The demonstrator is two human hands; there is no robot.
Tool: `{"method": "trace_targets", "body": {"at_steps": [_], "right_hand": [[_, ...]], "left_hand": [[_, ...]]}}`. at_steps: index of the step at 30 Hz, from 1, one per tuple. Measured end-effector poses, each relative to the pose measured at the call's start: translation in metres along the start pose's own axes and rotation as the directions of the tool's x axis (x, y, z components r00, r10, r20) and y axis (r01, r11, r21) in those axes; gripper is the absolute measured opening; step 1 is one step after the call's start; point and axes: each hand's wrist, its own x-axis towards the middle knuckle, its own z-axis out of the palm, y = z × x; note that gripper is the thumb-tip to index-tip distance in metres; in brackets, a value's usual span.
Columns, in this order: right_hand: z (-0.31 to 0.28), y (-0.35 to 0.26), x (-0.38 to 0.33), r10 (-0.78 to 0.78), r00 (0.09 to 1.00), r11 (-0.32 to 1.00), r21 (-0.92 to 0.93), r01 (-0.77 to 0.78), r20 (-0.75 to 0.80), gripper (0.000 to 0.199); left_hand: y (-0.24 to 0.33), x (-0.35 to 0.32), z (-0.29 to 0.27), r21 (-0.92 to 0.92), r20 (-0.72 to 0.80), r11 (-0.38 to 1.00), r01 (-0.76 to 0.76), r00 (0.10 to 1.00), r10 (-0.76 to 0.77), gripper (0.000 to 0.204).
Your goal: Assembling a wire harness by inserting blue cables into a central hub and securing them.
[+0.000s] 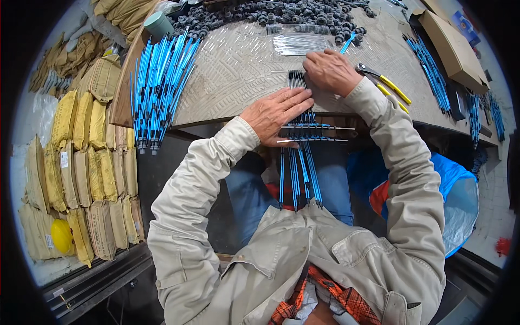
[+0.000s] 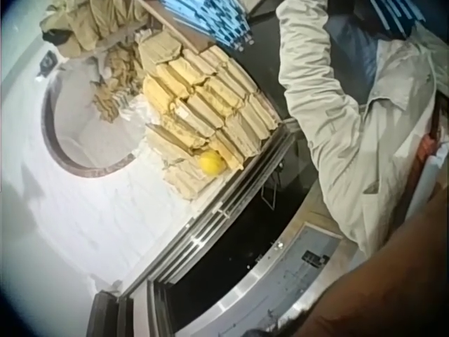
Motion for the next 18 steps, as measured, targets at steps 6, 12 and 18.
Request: {"method": "trace_targets", "body": {"at_steps": [6, 12, 18], "right_hand": [[-0.111, -0.017, -0.033, 0.229, 0.964, 0.415, 0.91, 0.029, -0.136, 0.019], [-0.174, -0.105, -0.058, -0.073, 0.997, 0.993, 0.086, 0.075, -0.023, 0.027], [-0.129, -0.101, -0.039, -0.158, 0.937, 0.972, -0.216, 0.092, -0.311, 0.026]], "left_hand": [[0.005, -0.002, -0.002, -0.095, -0.07, 0.994, 0.052, 0.996, -0.059, 0.095], [-0.005, 0.006, 0.013, -0.039, -0.127, 0.999, 0.025, 0.991, -0.029, 0.089], [-0.01, 0.001, 0.029, -0.096, -0.103, 0.981, 0.167, 0.979, -0.177, 0.084]]}}
